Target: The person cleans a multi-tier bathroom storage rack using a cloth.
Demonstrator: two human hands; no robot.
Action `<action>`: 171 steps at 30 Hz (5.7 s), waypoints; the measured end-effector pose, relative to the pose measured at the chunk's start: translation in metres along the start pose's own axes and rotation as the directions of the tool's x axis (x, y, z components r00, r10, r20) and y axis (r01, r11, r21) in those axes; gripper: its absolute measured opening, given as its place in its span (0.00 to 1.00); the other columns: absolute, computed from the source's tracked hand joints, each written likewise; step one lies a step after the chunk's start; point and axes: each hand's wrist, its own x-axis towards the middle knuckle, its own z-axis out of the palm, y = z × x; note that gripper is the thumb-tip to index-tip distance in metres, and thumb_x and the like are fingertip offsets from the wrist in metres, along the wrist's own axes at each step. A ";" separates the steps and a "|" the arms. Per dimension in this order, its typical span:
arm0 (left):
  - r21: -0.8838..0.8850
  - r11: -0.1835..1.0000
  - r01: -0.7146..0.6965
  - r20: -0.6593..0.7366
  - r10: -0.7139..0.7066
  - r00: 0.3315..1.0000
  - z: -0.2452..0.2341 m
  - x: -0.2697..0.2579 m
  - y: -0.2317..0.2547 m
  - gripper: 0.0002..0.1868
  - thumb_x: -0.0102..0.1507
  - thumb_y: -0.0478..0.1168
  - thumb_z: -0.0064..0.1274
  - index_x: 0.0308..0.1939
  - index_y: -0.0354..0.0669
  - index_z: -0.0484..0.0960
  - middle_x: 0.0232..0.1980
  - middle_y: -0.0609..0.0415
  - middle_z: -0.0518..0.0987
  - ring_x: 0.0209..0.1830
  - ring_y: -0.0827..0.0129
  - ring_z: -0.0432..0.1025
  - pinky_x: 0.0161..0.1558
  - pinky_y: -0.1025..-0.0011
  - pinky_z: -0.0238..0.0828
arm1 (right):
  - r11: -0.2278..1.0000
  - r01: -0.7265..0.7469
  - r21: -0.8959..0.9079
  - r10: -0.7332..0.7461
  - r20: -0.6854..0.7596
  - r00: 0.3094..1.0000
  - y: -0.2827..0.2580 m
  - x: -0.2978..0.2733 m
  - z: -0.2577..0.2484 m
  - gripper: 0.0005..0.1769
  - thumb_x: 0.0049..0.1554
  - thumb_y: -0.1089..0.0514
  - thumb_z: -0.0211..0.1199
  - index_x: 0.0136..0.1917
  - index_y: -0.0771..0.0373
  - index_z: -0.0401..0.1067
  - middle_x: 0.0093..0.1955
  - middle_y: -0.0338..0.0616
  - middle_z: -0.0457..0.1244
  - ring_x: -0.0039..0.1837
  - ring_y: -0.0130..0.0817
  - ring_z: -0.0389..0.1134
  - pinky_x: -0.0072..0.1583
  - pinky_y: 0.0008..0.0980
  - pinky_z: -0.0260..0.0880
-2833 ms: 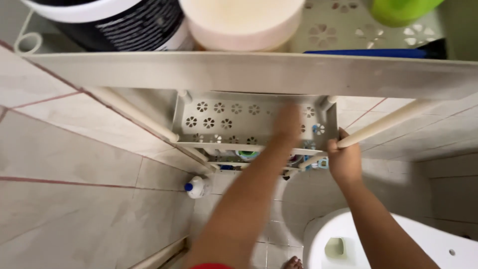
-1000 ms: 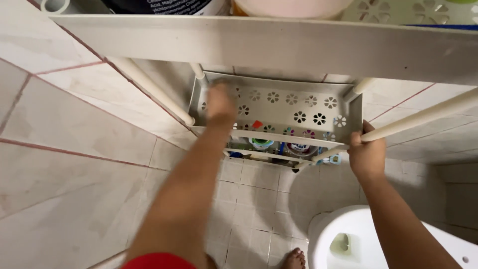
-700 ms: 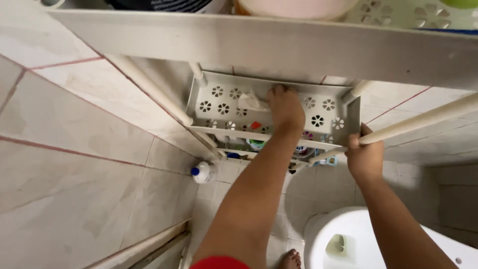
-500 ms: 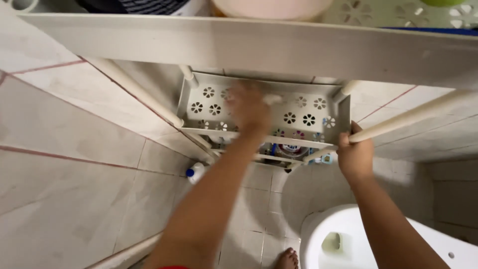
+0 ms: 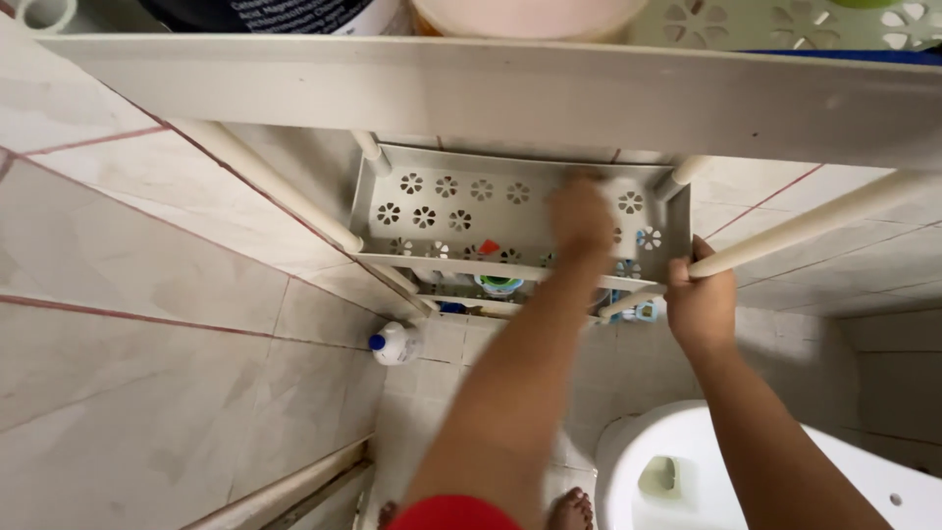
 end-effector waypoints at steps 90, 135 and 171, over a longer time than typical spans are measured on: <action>0.440 0.877 0.193 -0.104 -0.164 0.981 -0.085 0.020 -0.194 0.15 0.68 0.43 0.50 0.49 0.33 0.81 0.45 0.42 0.82 0.46 0.56 0.77 0.48 0.65 0.72 | 0.999 -0.036 0.006 0.036 -0.007 0.999 -0.007 -0.005 0.003 0.24 0.64 0.63 0.50 0.72 0.71 0.66 0.37 0.44 0.63 0.34 0.28 0.62 0.37 0.30 0.64; -0.453 0.861 -0.233 0.400 0.430 0.810 -0.085 -0.056 -0.025 0.05 0.62 0.40 0.59 0.35 0.44 0.86 0.34 0.47 0.84 0.32 0.60 0.80 0.40 0.60 0.79 | 0.996 0.084 -0.035 -0.085 -0.032 0.996 0.003 -0.001 0.002 0.22 0.63 0.63 0.51 0.69 0.73 0.67 0.37 0.42 0.63 0.37 0.26 0.63 0.40 0.30 0.64; 0.065 0.955 0.288 -0.072 -0.283 0.956 -0.149 -0.022 -0.188 0.12 0.69 0.37 0.47 0.50 0.45 0.85 0.52 0.46 0.82 0.54 0.53 0.79 0.53 0.56 0.80 | 0.995 0.089 -0.038 -0.090 -0.031 0.995 0.009 -0.002 0.003 0.23 0.64 0.63 0.49 0.70 0.72 0.67 0.39 0.46 0.65 0.39 0.30 0.64 0.43 0.33 0.66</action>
